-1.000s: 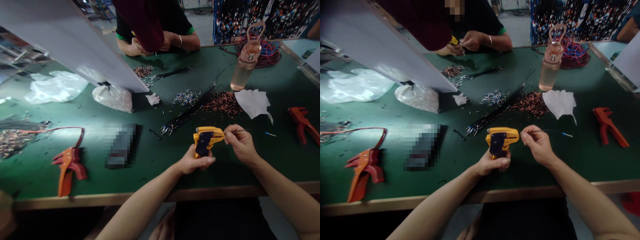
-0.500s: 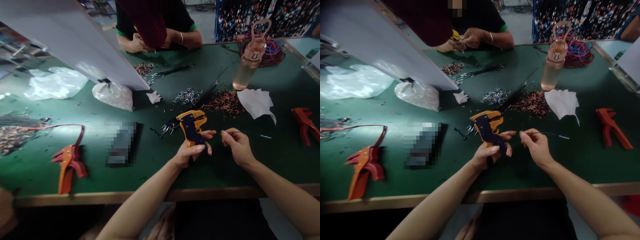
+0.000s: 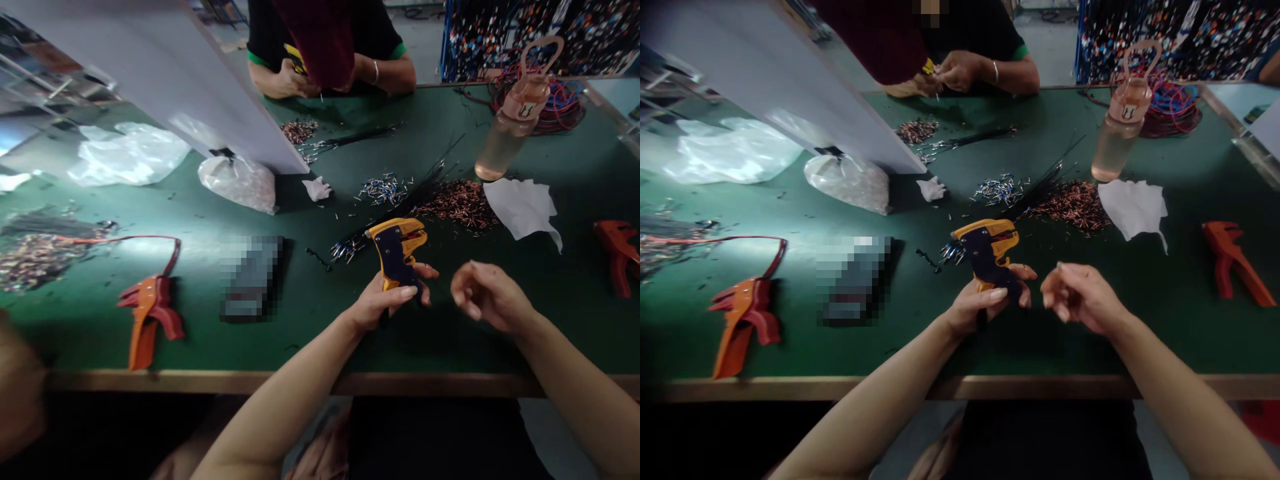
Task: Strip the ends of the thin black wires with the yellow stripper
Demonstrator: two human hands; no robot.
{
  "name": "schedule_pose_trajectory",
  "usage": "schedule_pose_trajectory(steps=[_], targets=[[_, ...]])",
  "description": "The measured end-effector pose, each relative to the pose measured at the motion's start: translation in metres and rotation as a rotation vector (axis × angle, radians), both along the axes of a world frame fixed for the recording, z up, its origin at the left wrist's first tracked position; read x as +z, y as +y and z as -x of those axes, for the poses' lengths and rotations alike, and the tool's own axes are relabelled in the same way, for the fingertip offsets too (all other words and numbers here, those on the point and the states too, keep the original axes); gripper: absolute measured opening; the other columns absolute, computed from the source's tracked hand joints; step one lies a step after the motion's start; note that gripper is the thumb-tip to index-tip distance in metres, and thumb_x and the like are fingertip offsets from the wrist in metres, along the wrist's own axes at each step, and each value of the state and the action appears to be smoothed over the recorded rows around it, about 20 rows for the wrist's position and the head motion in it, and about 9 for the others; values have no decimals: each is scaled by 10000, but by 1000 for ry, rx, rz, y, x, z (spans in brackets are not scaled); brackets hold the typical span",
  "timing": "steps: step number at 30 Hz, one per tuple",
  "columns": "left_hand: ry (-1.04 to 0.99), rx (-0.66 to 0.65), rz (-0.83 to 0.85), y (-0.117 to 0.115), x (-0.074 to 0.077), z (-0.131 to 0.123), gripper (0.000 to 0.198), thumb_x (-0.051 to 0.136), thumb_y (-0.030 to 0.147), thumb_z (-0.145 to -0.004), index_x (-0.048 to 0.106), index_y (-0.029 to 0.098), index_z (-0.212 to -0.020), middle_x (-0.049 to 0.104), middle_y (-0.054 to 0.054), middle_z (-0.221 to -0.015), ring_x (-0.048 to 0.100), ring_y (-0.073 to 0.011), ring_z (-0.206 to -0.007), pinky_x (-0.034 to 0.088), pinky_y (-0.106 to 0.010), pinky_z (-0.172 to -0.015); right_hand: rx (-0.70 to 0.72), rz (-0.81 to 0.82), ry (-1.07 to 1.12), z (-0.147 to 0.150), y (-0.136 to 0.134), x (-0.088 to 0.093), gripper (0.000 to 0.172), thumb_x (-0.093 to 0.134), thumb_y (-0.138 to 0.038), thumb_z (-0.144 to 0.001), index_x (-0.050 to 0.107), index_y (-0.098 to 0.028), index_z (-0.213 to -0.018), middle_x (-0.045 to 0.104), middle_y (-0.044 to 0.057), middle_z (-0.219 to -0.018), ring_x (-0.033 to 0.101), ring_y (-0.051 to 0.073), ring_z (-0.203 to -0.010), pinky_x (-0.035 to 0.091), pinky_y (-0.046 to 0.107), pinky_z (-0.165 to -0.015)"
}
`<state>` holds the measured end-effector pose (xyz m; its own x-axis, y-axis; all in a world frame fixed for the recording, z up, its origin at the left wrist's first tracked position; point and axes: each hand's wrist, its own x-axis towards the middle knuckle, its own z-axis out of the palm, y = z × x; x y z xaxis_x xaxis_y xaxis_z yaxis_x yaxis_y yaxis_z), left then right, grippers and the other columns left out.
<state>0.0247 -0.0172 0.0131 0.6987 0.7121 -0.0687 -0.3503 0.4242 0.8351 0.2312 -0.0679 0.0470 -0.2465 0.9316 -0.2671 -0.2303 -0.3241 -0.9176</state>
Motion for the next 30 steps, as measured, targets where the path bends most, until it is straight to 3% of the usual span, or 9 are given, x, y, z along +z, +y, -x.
schedule_pose_trajectory(steps=[3,6,9,19,26,30], targets=[[15,-89,-3,-1,1,0,438,822,413,-692,730,143,-1025,703,-116,-1056,648,-179,-722,511,-346,-743,-208,-133,-249,3,4,-5,344,712,-529,-800,742,-187,-826,694,7,-667,559,105,-518,409,220,-460],[54,-185,-26,-1,1,1,451,821,432,-699,716,133,-1019,714,-90,-892,651,-195,-732,503,-339,-751,-145,-217,-334,9,4,-10,251,706,-444,-818,723,-194,-806,708,4,-705,633,137,-639,500,260,-599],[80,-231,-48,0,2,1,453,805,453,-721,705,132,-1024,700,-61,-762,645,-203,-747,494,-336,-768,-91,-200,-305,12,2,-13,240,697,-419,-828,674,-192,-754,693,-1,-685,636,141,-634,505,272,-609],[123,-246,-41,-1,-1,2,469,812,472,-694,700,118,-981,697,-69,-763,635,-212,-748,485,-345,-773,40,-147,-256,8,5,-16,339,689,-518,-828,613,-196,-753,668,-6,-688,621,139,-622,495,278,-617],[128,-284,-9,0,2,2,484,824,448,-690,703,118,-1023,713,-63,-777,642,-199,-752,473,-326,-776,81,-239,-517,3,6,-8,283,591,-430,-880,574,-198,-720,614,-4,-677,532,129,-636,427,255,-598],[90,-325,37,-3,0,4,499,817,447,-700,709,122,-1064,728,-74,-772,656,-206,-737,482,-337,-768,57,-246,-490,5,5,-11,259,574,-417,-890,554,-205,-740,569,-21,-634,502,120,-578,407,252,-561]])
